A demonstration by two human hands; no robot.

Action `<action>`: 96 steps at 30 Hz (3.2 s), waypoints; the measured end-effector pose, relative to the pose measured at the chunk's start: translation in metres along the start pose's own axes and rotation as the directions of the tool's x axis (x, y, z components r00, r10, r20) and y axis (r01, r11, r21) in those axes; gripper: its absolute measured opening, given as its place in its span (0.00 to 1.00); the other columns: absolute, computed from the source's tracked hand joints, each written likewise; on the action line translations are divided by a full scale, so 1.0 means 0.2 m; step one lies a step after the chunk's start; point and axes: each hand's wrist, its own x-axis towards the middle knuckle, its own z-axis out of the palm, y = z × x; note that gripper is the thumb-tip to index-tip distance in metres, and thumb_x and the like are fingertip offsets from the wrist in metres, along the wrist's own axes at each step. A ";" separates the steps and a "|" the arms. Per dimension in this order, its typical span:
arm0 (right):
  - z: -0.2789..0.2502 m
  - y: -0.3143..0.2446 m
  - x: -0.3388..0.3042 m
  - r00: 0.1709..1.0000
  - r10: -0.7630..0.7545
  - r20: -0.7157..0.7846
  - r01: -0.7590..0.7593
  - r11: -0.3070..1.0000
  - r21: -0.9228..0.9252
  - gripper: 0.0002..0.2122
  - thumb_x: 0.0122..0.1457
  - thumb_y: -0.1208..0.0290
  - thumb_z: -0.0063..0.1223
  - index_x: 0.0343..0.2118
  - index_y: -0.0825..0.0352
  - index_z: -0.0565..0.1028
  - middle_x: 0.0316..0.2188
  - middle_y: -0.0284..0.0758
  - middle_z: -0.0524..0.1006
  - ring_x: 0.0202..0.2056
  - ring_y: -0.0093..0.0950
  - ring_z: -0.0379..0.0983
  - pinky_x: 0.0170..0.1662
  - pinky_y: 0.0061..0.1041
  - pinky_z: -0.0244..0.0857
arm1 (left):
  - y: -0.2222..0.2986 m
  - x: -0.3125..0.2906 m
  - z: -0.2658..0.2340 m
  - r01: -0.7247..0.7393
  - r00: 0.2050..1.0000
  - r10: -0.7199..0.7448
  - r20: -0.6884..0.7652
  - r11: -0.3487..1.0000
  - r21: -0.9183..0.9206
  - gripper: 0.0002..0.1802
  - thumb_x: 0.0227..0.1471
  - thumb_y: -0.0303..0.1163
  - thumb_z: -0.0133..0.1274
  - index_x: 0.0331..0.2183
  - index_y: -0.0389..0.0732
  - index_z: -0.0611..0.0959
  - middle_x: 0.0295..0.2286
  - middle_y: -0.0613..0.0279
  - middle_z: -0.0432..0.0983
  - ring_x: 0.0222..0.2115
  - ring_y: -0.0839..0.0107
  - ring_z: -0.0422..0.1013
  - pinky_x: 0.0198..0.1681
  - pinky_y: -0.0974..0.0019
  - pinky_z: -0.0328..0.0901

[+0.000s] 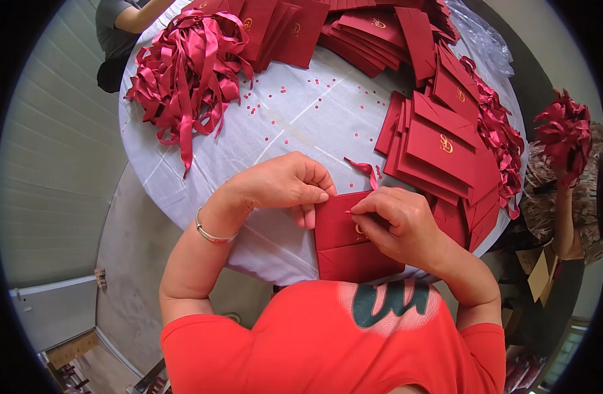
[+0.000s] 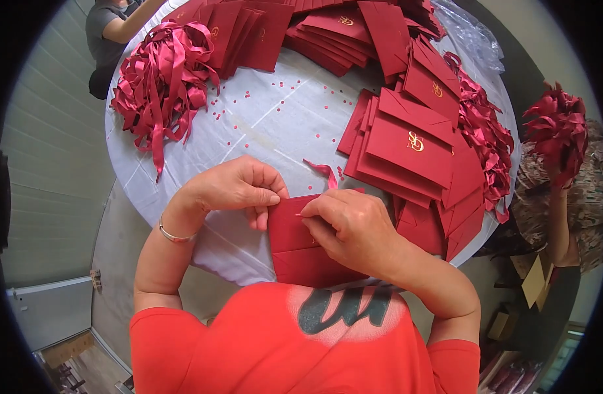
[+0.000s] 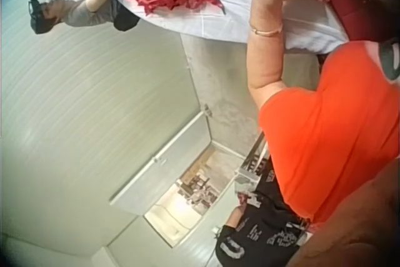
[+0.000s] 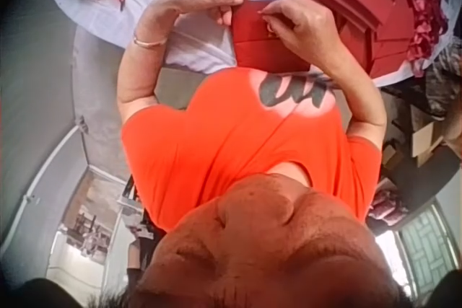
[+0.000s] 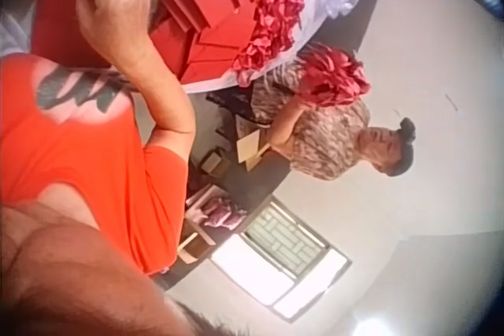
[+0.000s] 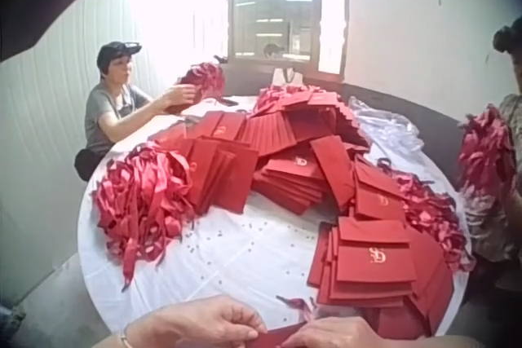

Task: The person threads a ribbon through the holes of a red paper bag, ties it into a bow, and sets it aside before folding the flap of a red envelope.

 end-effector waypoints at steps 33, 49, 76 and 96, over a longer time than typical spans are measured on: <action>0.14 -0.10 0.04 0.996 -0.079 -0.050 0.046 0.882 -0.470 0.06 0.47 0.75 0.58 0.22 0.66 0.71 0.19 0.37 0.71 0.21 0.36 0.73 0.24 0.34 0.68 | 0.02 -0.02 0.11 -0.094 0.987 0.122 -0.108 0.967 0.236 0.11 0.59 0.27 0.51 0.37 0.32 0.85 0.19 0.67 0.75 0.16 0.81 0.68 0.21 0.71 0.62; 0.12 -0.08 0.10 0.978 0.204 -0.052 -0.209 0.972 -0.103 0.03 0.49 0.76 0.59 0.25 0.68 0.76 0.22 0.42 0.77 0.25 0.42 0.77 0.28 0.38 0.71 | 0.02 -0.02 0.12 -0.127 0.974 0.182 -0.137 0.933 0.336 0.12 0.60 0.26 0.50 0.42 0.35 0.85 0.21 0.72 0.74 0.20 0.84 0.65 0.24 0.73 0.62; -0.09 0.00 0.17 0.895 0.367 0.254 -0.414 0.895 0.167 0.14 0.49 0.61 0.69 0.30 0.68 0.80 0.24 0.41 0.80 0.29 0.34 0.80 0.34 0.34 0.72 | 0.05 -0.07 0.15 -0.092 0.976 0.145 -0.163 0.952 0.292 0.12 0.60 0.24 0.50 0.43 0.35 0.84 0.21 0.74 0.75 0.17 0.85 0.63 0.20 0.76 0.58; -0.12 0.17 0.33 0.631 0.207 0.747 -0.692 0.584 0.423 0.19 0.47 0.77 0.66 0.44 0.74 0.78 0.31 0.35 0.82 0.34 0.22 0.77 0.38 0.22 0.69 | 0.04 -0.13 0.42 -0.291 0.718 0.660 -0.221 0.573 0.766 0.11 0.47 0.17 0.61 0.34 0.36 0.77 0.18 0.65 0.76 0.16 0.81 0.73 0.20 0.75 0.63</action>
